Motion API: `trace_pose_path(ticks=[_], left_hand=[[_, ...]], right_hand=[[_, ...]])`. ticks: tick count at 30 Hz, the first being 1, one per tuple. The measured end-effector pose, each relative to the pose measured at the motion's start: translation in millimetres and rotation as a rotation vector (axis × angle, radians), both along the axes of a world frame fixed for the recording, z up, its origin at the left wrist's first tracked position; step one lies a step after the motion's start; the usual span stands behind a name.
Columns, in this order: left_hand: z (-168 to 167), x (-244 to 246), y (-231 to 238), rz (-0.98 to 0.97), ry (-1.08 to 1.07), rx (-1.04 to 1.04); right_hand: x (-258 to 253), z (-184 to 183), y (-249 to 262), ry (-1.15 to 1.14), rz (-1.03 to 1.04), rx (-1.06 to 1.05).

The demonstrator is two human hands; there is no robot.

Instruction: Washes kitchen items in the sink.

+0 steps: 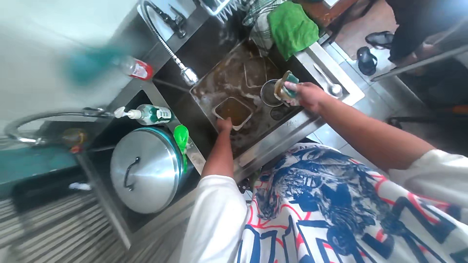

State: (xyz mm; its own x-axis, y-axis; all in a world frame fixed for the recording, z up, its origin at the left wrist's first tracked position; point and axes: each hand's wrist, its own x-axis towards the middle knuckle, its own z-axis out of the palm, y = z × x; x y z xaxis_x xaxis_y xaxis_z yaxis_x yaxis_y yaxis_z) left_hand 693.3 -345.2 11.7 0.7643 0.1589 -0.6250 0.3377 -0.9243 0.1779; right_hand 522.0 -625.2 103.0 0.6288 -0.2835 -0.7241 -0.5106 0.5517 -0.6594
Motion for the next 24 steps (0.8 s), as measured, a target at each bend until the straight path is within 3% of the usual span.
trace_pose_path(ticks=[24], left_hand=[[37.1,-2.9,-20.5,-0.291,-0.036,0.252]], right_hand=[[-9.2,-3.9,-16.1,-0.028,0.001,0.064]])
